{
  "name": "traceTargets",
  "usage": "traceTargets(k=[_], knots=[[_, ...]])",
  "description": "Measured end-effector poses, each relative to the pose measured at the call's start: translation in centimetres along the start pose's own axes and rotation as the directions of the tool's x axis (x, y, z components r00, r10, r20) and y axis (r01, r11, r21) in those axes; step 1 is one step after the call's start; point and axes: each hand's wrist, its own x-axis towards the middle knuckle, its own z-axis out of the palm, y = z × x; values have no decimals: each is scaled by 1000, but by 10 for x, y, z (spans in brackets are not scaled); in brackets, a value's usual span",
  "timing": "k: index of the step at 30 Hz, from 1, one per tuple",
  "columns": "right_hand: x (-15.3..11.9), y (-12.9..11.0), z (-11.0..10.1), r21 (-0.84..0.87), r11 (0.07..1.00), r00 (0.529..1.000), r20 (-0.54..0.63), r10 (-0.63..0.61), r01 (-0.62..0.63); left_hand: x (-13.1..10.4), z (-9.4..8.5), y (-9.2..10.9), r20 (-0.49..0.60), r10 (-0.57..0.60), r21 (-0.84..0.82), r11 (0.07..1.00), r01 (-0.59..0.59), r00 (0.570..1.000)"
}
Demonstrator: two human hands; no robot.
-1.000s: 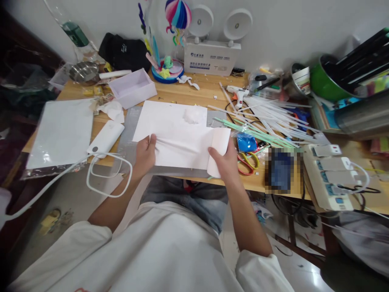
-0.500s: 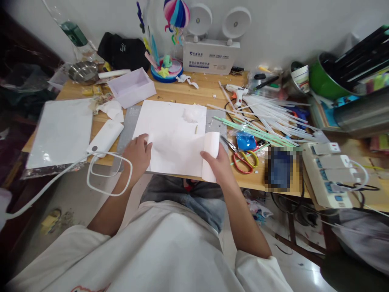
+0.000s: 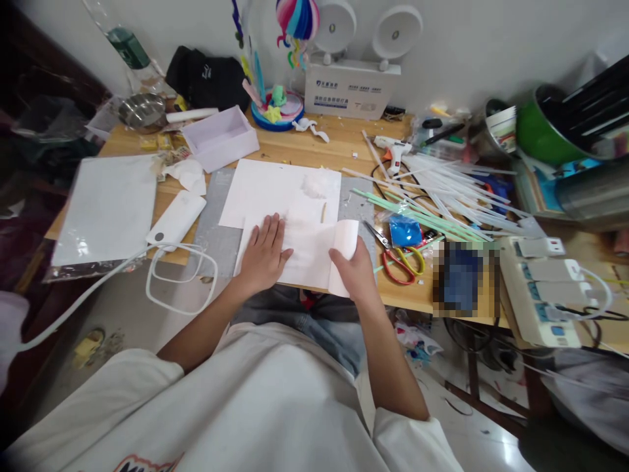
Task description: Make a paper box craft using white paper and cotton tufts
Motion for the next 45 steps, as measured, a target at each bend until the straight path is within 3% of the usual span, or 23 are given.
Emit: traceTargets(k=[6,11,13,14,17,20,22,24,26,28,30,32,34,35,36,37,39,41,42,45], knots=[[-6,-6,3,-198,977,994,-59,-89,75,0,-1,2,1,2,15,1000,-2,1000],[-12,-13,2,-254,959,989,-45,-138,122,-1,-2,3,-4,0,-2,1000,0,1000],[-15,-18,-13,-278,954,981,-119,-153,115,-1,-1,3,-11,-3,-21,1000,2,1000],[-17,-22,-24,-288,954,965,-215,-153,88,0,0,3,-17,-1,-30,1000,1,1000],[-25,-39,-60,-286,957,879,-443,-178,50,0,6,1,-42,19,-56,998,-21,999],[-36,-55,-76,-53,997,925,-371,-79,64,1,9,-3,-109,40,-128,990,-54,993],[-41,-60,-70,177,984,969,-244,47,-3,0,4,-5,-216,36,-233,969,-87,976],[-41,-60,-55,298,952,989,-109,103,-67,-3,-9,-4,-352,-19,-379,917,-124,936],[-39,-58,-39,348,933,995,6,95,-91,-6,-27,1,-388,-150,-590,799,-120,909],[-36,-54,-23,386,915,992,101,81,-115,-8,-43,9,-174,-271,-861,509,-12,947],[-32,-49,-10,423,892,982,166,94,-157,-8,-54,16,141,-204,-975,142,172,969],[-29,-44,0,454,869,972,205,110,-195,-5,-57,20,350,-55,-930,-143,340,935],[-27,-38,7,456,863,963,240,119,-220,-1,-56,20,426,-2,-865,-295,406,905],[-26,-36,8,445,866,960,250,125,-229,0,-54,19,429,-33,-861,-316,398,903],[-26,-34,10,432,871,958,257,129,-233,0,-52,17,412,-103,-882,-293,369,905],[-26,-32,10,420,878,957,263,126,-231,-1,-49,15,372,-193,-919,-211,332,908],[-27,-28,10,413,886,956,275,101,-212,-8,-45,11,230,-349,-956,97,279,909],[-31,-24,10,388,902,957,279,83,-191,-19,-41,9,83,-399,-873,413,260,913],[-33,-21,11,357,917,959,270,82,-179,-26,-40,8,46,-394,-819,512,260,918],[-40,-11,15,210,970,977,201,77,-119,-40,-40,1,39,-383,-717,633,293,923]])
